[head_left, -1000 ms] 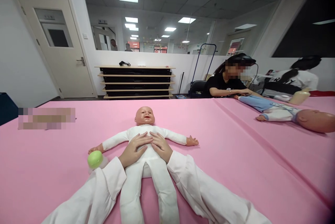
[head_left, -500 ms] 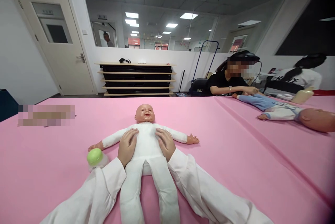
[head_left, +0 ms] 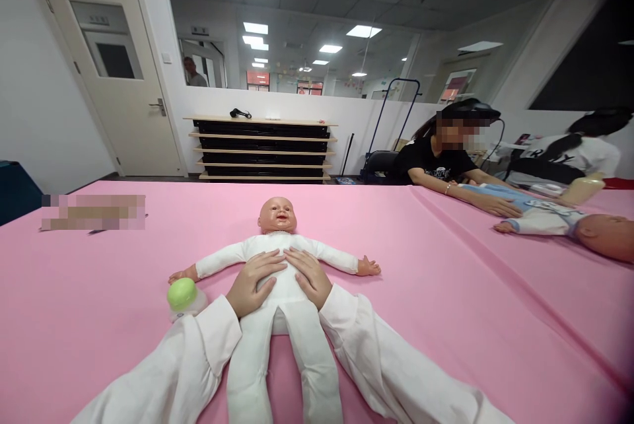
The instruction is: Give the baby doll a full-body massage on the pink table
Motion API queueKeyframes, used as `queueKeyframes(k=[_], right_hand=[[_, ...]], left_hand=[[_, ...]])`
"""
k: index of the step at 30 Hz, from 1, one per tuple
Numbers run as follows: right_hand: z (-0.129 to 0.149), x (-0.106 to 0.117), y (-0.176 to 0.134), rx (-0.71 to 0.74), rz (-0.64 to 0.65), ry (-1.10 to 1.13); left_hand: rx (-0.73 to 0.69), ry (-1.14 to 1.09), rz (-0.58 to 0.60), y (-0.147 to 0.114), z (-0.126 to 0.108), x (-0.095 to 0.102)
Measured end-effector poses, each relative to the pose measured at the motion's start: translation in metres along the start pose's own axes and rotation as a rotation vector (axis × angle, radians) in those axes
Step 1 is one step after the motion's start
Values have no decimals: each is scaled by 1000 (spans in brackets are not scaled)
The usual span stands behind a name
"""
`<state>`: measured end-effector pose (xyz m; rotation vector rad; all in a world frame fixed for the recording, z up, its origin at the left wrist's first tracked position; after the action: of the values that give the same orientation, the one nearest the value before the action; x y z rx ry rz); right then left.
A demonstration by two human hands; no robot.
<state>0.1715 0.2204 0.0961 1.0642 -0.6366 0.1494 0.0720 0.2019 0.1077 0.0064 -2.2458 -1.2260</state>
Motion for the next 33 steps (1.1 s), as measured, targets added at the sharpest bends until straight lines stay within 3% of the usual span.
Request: queueKeyframes(k=[3,5,10,12,14,17,20,23,27,31,33], right_hand=[[-14,-8,-3,-79,56,-41],[-24,-9,-5,-143,43,-75],[-31,16,-7,-230,-240,-162],[-16,30,-5,-150,-349,-140],[9,35,-1,19,-365,-77],[39,29,1,229,-236,2],[35,15,2,211,-87,1],[17,0,0,111,37,-25],[-6,-16,-3,-19,155,-59],[-24,-21,-6,-155,172,-129],[-32,-15,-8,-216,98,-181]], left_hand=[[171,31,74,-3,22,-10],[297,47,48,-5,40,-11],[603,107,-306,-20,81,15],[573,121,-392,-21,77,24],[416,118,-408,-14,58,28],[80,78,-338,-5,17,26],[-98,18,-216,-4,-6,17],[-31,3,-66,-3,0,4],[199,36,74,-3,25,-10],[378,42,61,-7,47,-13],[456,44,-12,-11,60,-9]])
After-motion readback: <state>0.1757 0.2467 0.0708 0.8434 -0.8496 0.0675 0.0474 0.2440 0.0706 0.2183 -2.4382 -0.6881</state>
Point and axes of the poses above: each hand's wrist, its own y-axis towards the middle knuckle, its own x-axis out of the back of the hand, z = x × y, the point moved 10 cm from there along y, towards the middle knuckle, and after that the axes turned 14 degrees about -z, right-handed, at the moved point
